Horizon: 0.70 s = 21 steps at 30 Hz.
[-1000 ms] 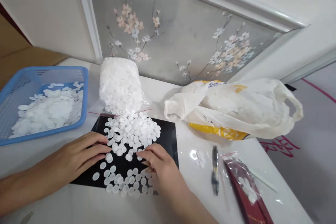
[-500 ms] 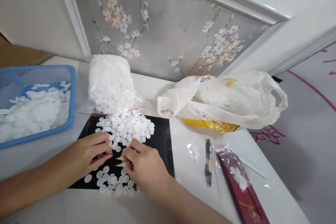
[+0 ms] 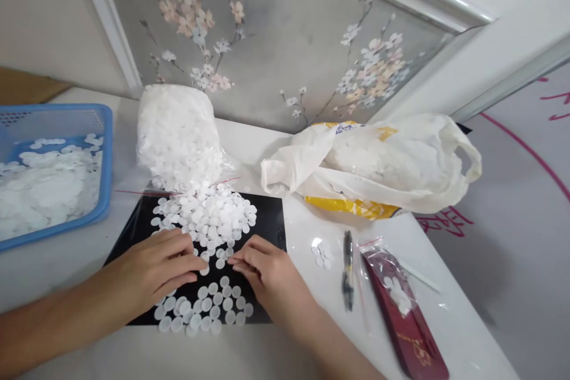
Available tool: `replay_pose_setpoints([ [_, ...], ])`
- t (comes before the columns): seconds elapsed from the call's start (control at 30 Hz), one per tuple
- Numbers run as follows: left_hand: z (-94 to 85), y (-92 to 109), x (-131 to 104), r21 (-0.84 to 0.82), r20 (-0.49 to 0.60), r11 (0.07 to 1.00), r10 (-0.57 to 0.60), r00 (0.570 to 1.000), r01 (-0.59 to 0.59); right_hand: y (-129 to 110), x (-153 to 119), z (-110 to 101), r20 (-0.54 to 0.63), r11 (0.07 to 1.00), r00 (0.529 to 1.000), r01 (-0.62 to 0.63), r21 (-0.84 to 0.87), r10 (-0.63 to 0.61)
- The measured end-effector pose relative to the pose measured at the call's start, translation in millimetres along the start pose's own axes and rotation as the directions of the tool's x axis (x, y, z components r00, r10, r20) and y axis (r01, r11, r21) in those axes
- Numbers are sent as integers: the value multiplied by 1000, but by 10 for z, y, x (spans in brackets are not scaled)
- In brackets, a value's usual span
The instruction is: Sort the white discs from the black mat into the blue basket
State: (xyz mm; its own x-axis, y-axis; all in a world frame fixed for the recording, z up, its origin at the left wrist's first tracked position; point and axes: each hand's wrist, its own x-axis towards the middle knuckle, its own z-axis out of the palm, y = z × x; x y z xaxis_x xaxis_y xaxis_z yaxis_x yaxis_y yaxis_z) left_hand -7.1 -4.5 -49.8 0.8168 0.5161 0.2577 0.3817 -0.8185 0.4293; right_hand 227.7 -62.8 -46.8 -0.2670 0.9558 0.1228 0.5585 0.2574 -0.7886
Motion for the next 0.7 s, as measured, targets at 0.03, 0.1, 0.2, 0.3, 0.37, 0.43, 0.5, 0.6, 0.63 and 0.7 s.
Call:
replay_pose_setpoints([
  [0.03, 17, -7, 24, 45, 19, 999, 19, 1000, -20, 5, 17, 4, -30, 1000, 1000, -8, -6, 8],
  [0.1, 54, -28, 61, 117, 51, 991, 56, 997, -62, 17, 47, 40, -32, 1000, 999, 26, -14, -26],
  [0.2, 90, -61, 87, 138, 54, 985, 92, 994, -99, 35, 65, 121, 22, 991, 994, 105, -79, -103],
  [0.3, 65, -79, 88, 102, -7, 988, 116, 993, -115, 43, 57, 162, 44, 985, 992, 122, -119, -117],
  [0.37, 7, -86, 83, 62, -48, 993, 101, 994, -98, 41, 50, 157, 51, 988, 993, 112, -103, -107],
  [0.43, -64, -94, 77, 19, -90, 998, 68, 994, -67, 34, 47, 140, 51, 992, 996, 78, -97, -73],
  [0.5, -117, -98, 69, -26, -110, 999, 27, 994, -30, 19, 49, 121, 55, 995, 998, 17, -102, -11],
  [0.6, -106, -74, 52, -64, -86, 998, -6, 996, 0, -13, 52, 90, 70, 993, 996, -55, -103, 62],
  [0.63, -81, -57, 46, -53, -67, 999, 2, 998, -6, -23, 49, 78, 71, 991, 994, -73, -108, 81],
  [0.7, -23, -16, 36, -2, -25, 999, 40, 999, -40, -35, 40, 51, 47, 987, 993, -106, -121, 112],
])
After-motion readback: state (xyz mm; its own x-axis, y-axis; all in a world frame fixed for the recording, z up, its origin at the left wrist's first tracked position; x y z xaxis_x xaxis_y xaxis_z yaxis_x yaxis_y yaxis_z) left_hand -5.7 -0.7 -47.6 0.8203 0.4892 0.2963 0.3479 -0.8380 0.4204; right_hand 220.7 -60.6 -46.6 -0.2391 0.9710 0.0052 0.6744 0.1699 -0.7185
